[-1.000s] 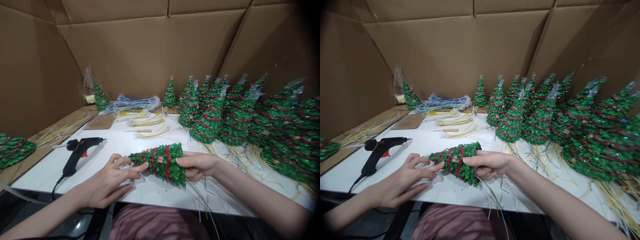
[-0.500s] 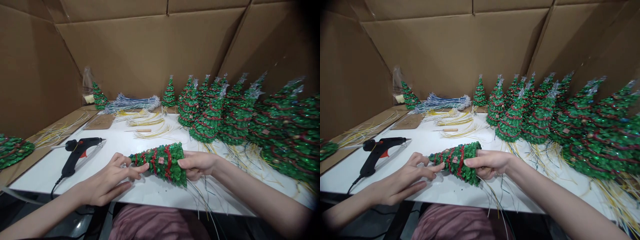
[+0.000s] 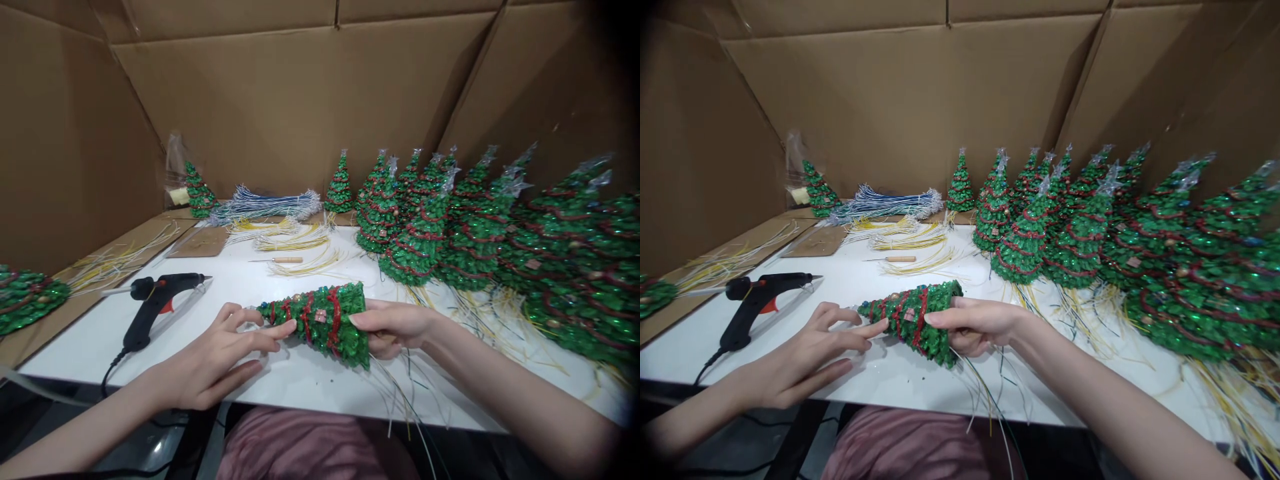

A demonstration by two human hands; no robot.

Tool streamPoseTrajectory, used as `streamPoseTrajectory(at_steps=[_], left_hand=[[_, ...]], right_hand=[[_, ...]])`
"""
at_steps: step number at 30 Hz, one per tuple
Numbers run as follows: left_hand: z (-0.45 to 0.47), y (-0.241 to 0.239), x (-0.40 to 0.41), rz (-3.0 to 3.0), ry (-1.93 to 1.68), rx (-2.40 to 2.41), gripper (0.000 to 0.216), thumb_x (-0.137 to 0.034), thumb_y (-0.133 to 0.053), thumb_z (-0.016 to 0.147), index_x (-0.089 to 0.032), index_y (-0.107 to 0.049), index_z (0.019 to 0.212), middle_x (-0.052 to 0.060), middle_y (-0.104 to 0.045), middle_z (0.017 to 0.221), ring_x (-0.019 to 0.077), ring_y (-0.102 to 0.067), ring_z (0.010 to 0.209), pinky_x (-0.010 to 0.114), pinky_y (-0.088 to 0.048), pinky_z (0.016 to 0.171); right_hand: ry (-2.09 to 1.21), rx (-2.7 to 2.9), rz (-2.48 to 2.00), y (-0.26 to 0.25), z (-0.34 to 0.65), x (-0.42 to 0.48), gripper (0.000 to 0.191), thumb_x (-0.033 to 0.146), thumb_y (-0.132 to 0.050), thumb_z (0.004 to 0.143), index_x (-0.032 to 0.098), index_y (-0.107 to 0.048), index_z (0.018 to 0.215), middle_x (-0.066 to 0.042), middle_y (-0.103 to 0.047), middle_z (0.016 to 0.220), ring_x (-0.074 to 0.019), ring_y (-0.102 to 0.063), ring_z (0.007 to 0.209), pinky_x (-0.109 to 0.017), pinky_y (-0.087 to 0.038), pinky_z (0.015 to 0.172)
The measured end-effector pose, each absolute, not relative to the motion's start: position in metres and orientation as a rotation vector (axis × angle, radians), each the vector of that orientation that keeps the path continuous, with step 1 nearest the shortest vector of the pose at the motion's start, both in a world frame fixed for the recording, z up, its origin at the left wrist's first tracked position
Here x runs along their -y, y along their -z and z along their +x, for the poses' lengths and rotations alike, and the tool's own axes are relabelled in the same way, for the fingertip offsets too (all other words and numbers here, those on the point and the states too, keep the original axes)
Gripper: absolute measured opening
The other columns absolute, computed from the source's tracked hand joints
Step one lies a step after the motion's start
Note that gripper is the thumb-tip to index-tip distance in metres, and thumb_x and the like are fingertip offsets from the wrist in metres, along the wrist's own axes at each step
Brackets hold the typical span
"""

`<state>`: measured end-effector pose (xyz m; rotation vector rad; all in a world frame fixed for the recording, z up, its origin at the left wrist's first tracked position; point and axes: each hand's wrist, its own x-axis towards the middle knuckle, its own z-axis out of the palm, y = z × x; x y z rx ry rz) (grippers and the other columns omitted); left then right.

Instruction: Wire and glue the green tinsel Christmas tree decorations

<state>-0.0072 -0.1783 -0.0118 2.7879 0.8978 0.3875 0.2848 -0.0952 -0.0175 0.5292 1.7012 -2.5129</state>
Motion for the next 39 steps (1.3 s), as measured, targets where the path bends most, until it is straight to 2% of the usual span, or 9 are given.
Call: streamPoseTrajectory(at_steps=[6, 10, 15, 20, 25, 29, 39], left_hand=[[-0.01, 0.015, 0.18, 2.815, -0.494, -0.882, 0.03, -0.016, -0.045, 0.086, -0.023, -0.048, 0.116, 0.004, -0.045, 0.14, 0.0227, -0.045, 0.108, 0.038, -0.035, 0.09], [-0.008, 0.019, 0.182, 2.882, -0.536, -0.963, 0.028, -0.016, -0.044, 0.087, -0.024, -0.049, 0.113, 0.003, -0.048, 0.138, 0.0231, -0.046, 0.107, 0.037, -0.032, 0.088], [-0.003, 0.027, 0.185, 3.094, -0.613, -1.098, 0.027, -0.012, -0.044, 0.085, -0.024, -0.051, 0.108, 0.001, -0.055, 0.131, 0.0229, -0.05, 0.104, 0.039, -0.025, 0.09], [0.0, 0.029, 0.187, 3.209, -0.647, -1.136, 0.027, -0.009, -0.044, 0.083, -0.024, -0.053, 0.103, 0.001, -0.057, 0.129, 0.0218, -0.054, 0.099, 0.04, -0.026, 0.087], [0.0, 0.025, 0.184, 3.334, -0.603, -1.079, 0.022, -0.012, -0.047, 0.084, -0.023, -0.055, 0.101, 0.001, -0.057, 0.128, 0.0202, -0.055, 0.097, 0.038, -0.028, 0.083], [0.002, 0.025, 0.18, 3.35, -0.724, -1.158, 0.014, -0.017, -0.053, 0.085, -0.023, -0.058, 0.096, -0.001, -0.061, 0.123, 0.0188, -0.056, 0.099, 0.036, -0.029, 0.087], [0.009, 0.024, 0.175, 3.456, -0.65, -1.215, 0.016, -0.019, -0.05, 0.088, -0.021, -0.059, 0.101, -0.002, -0.053, 0.132, 0.0213, -0.055, 0.101, 0.038, -0.031, 0.082]], right_hand=[[2.559, -1.684, 0.475, 0.02, 0.284, 0.095, 0.066, 0.061, -0.06, 0.071, 0.019, -0.02, 0.04, 0.011, -0.021, 0.028, -0.0005, -0.014, 0.024, -0.013, -0.013, 0.024], [2.597, -1.665, 0.449, 0.02, 0.285, 0.096, 0.059, 0.058, -0.06, 0.073, 0.019, -0.027, 0.044, 0.013, -0.021, 0.029, -0.0004, -0.011, 0.025, -0.012, -0.012, 0.024], [2.616, -1.642, 0.415, 0.021, 0.285, 0.095, 0.063, 0.057, -0.06, 0.074, 0.019, -0.022, 0.042, 0.012, -0.02, 0.029, 0.0, -0.011, 0.025, -0.013, -0.011, 0.023], [2.626, -1.661, 0.368, 0.02, 0.283, 0.096, 0.06, 0.057, -0.057, 0.077, 0.018, -0.028, 0.041, 0.012, -0.019, 0.029, -0.0004, -0.01, 0.025, -0.012, -0.011, 0.023], [2.604, -1.671, 0.353, 0.017, 0.282, 0.094, 0.069, 0.061, -0.049, 0.079, 0.019, -0.016, 0.036, 0.01, -0.015, 0.029, -0.0004, -0.012, 0.024, -0.013, -0.013, 0.023], [2.586, -1.617, 0.338, 0.02, 0.283, 0.09, 0.069, 0.066, -0.043, 0.08, 0.021, -0.016, 0.034, 0.009, -0.013, 0.028, -0.001, -0.014, 0.023, -0.015, -0.012, 0.022], [2.733, -1.527, 0.342, 0.022, 0.282, 0.087, 0.068, 0.063, -0.041, 0.081, 0.022, -0.014, 0.034, 0.01, -0.01, 0.027, -0.0016, -0.01, 0.022, -0.013, -0.013, 0.019]])
